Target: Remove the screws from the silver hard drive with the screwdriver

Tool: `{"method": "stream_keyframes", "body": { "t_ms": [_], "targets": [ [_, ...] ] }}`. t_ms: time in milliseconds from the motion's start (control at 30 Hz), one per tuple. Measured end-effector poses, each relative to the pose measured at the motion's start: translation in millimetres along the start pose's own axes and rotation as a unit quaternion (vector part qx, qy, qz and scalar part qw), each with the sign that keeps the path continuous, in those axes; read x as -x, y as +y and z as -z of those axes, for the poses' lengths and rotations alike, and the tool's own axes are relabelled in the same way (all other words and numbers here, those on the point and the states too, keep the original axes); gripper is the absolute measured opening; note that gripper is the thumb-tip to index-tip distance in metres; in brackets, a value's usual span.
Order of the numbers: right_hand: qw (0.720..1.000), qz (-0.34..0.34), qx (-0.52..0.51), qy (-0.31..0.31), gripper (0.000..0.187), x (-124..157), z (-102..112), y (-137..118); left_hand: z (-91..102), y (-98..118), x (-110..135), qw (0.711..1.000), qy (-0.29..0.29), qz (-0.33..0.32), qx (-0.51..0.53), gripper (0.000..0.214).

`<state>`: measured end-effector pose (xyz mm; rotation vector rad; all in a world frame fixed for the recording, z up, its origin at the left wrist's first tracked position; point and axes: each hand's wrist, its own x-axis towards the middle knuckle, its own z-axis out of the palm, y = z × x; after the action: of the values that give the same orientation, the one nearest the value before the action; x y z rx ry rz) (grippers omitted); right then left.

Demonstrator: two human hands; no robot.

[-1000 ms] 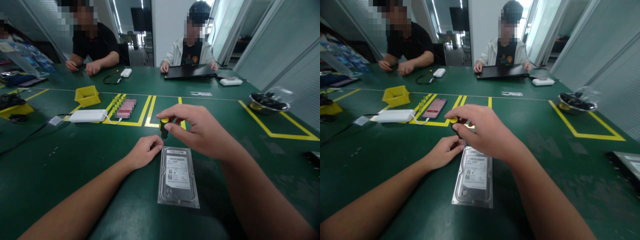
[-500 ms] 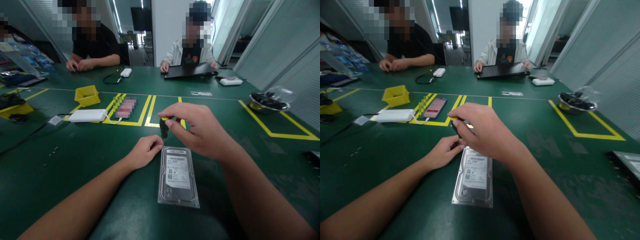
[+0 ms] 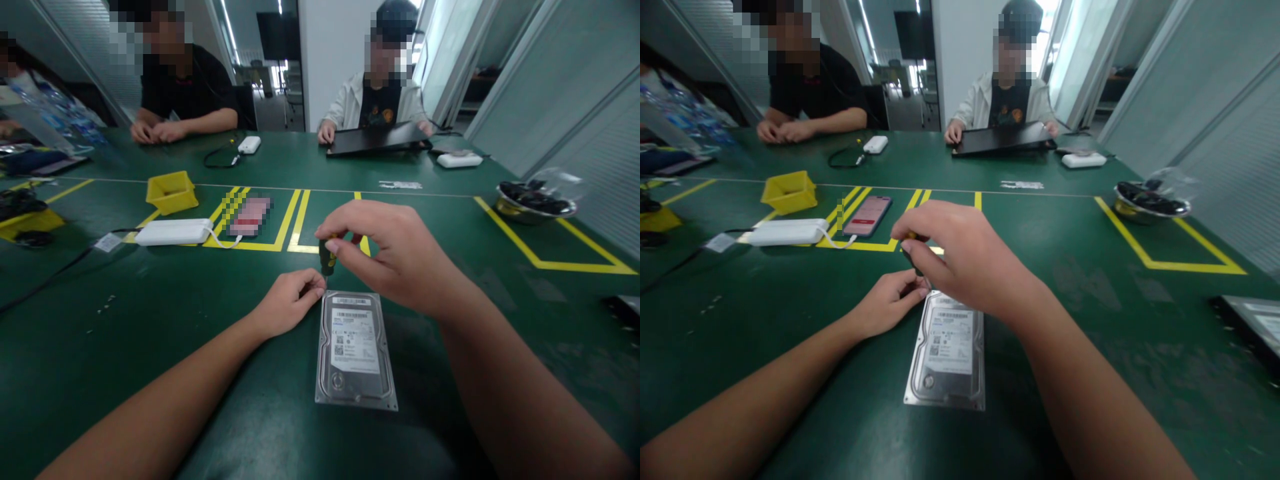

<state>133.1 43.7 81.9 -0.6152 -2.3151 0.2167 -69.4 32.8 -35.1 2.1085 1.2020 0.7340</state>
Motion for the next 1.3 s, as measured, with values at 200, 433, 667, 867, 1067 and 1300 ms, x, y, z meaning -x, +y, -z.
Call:
{"method": "stream_keyframes", "body": {
  "t_ms": [200, 433, 667, 867, 1067, 1300],
  "targets": [
    [1.000, 0.005, 0.002, 0.005, 0.016, -0.1, -0.1, -0.5, -1.7, -0.1, 0.2, 1.000, 0.000, 0.000, 0.005, 0.011],
    [1.000, 0.012, 0.017, 0.024, 0.019, 1.7, -1.2, -1.9, -4.1, -0.1, 2.6, 1.000, 0.003, -0.002, -0.001, 0.012],
    [1.000, -0.001, 0.016, 0.022, 0.020, 2.6, -3.0, -4.3, -5.4, -0.8, 2.8, 1.000, 0.003, -0.003, -0.008, 0.013],
    [1.000, -0.005, 0.014, 0.016, 0.021, 2.3, -1.9, -4.9, -5.3, 0.6, 3.9, 1.000, 0.004, -0.005, -0.012, 0.014],
    [1.000, -0.002, 0.011, 0.019, 0.022, 3.9, -0.5, -5.4, -6.3, 2.1, 5.5, 1.000, 0.003, -0.008, -0.017, 0.017],
    [1.000, -0.019, 0.007, 0.007, 0.023, 5.5, 2.1, -9.9, -9.2, 1.4, 8.4, 1.000, -0.003, -0.006, -0.003, 0.020]
  ]
}}
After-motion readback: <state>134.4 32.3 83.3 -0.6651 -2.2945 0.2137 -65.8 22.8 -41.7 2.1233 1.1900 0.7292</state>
